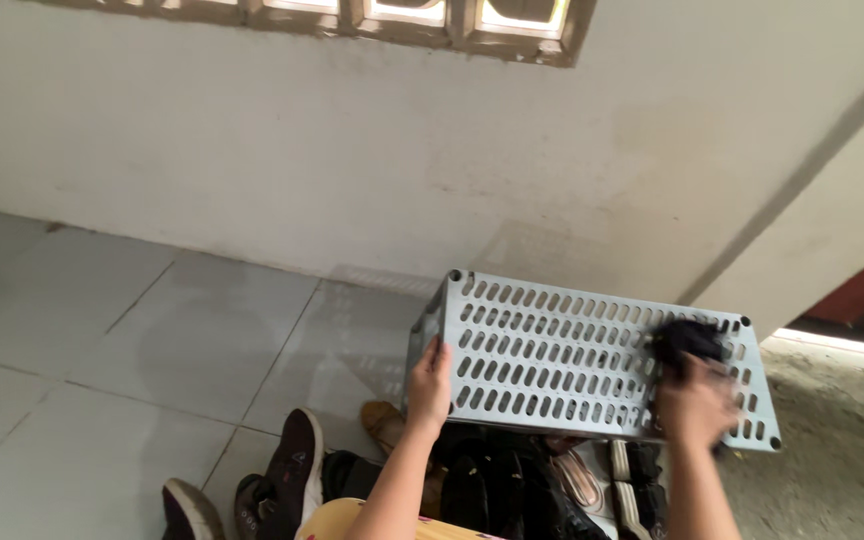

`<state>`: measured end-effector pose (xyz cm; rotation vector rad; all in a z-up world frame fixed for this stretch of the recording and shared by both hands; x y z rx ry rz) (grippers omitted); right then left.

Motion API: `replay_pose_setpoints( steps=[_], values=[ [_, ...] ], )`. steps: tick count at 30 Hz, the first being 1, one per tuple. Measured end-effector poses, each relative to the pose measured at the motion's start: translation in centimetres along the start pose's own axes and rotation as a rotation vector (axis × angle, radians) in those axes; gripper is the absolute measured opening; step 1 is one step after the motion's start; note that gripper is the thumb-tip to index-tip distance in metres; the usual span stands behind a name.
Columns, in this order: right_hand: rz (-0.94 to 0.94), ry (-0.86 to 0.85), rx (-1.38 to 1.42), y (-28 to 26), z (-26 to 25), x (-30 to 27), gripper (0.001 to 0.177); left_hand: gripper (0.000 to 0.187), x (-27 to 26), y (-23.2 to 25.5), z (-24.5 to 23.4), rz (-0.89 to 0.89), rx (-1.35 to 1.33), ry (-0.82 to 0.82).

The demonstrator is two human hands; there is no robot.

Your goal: The person removes shoes from a metal shoe rack, wipes the rack with a cloth, and then cleans a pair of shoes with the same cloth. The shoes are placed on the floor during the process.

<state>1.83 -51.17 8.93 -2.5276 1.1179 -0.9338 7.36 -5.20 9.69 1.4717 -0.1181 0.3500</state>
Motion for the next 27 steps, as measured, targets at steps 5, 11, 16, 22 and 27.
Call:
replay_pose_setpoints(
  steps=[5,11,16,22,27],
  values=[
    [0.297,-0.144,0.034,6.4,2.7,3.7,0.06,0.07,-0.7,0.8,0.4,-0.023,0.057,-0.082],
    [-0.12,-0.28,0.08,-10.3,1.2,-3.5,0.057,0.078,-1.3,-0.4,0.8,0.044,0.027,-0.105],
    [-0.625,-0.4,0.32,-26.4,-6.5,-17.9,0.054,0.085,-1.4,-6.9,0.5,-0.118,-0.22,-0.067],
    [-0.693,-0.385,0.414,-30.6,-8.8,-21.3,0.049,0.075,-1.1,-6.3,-1.6,0.078,-0.146,-0.035],
    [-0.503,-0.272,0.265,-25.7,-3.9,-12.4,0.048,0.061,-2.2,-2.6,-1.4,-0.019,0.01,-0.063]
  ],
)
Point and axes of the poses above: each hand's wrist, its own x-axis towards the middle knuckle, its own z-axis out of the palm, y = z × x, the point moved 8 cm from there along x, towards the middle knuckle, and after that the axes turned 15 degrees about z, right-handed, at the moved point
